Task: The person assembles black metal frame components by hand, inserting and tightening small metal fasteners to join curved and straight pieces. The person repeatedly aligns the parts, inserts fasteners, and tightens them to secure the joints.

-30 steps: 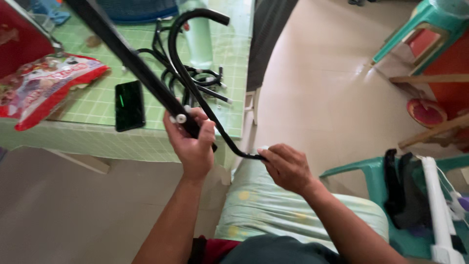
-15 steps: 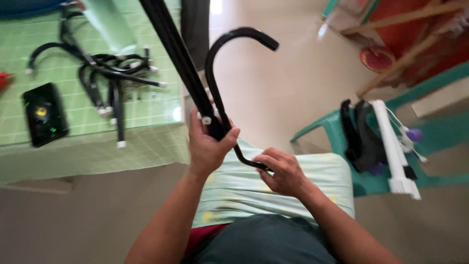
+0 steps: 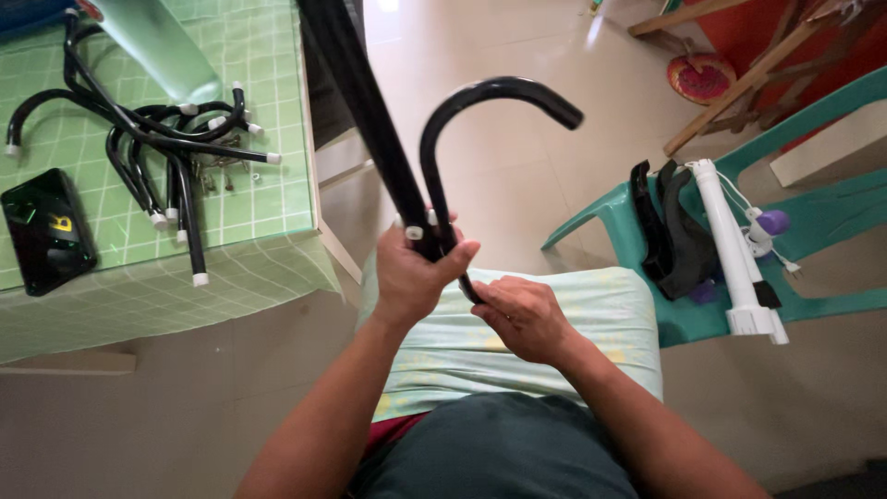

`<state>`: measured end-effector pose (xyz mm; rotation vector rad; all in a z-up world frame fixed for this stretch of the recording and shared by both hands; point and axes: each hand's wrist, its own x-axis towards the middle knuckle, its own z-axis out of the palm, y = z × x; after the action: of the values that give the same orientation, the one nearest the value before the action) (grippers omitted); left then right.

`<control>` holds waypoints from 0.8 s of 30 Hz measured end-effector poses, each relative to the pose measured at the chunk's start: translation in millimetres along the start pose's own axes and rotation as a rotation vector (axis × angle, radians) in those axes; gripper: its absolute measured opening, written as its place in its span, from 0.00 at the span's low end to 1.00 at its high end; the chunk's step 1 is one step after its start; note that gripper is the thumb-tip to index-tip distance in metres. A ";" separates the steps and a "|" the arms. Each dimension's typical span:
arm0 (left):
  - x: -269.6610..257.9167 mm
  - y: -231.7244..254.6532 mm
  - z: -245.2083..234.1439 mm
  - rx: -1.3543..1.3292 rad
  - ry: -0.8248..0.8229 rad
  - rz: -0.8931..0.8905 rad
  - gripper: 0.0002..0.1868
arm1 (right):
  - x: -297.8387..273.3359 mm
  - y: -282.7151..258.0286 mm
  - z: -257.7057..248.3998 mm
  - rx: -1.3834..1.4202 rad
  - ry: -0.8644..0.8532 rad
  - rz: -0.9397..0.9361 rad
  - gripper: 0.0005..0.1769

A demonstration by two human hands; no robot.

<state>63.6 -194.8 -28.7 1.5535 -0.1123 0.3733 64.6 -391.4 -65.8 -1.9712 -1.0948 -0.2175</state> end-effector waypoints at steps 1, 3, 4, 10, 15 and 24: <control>-0.6 -1.4 -1.7 -0.011 -0.005 -0.022 0.16 | -0.1 0.4 0.3 0.000 0.003 -0.021 0.15; -2.8 -4.4 -5.3 -0.034 -0.006 -0.066 0.11 | 0.4 0.9 1.4 -0.025 -0.024 -0.012 0.15; -3.7 -5.8 -6.6 -0.070 -0.013 -0.076 0.11 | 1.4 0.7 2.4 -0.035 -0.040 -0.010 0.15; -6.3 -6.9 -20.5 -0.083 0.000 -0.060 0.11 | 12.1 -5.4 7.0 -0.037 -0.077 -0.013 0.15; -11.2 -5.2 -45.1 0.000 0.026 -0.047 0.13 | 31.0 -14.5 19.2 -0.052 -0.214 -0.027 0.14; -27.4 3.2 -118.6 -0.160 0.273 -0.125 0.11 | 137.5 -3.5 52.0 0.067 -0.124 0.094 0.14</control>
<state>17.6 -82.4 -37.0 1.3310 0.1631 0.4621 132.5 -267.1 -26.4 -1.9918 -1.0700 -0.0076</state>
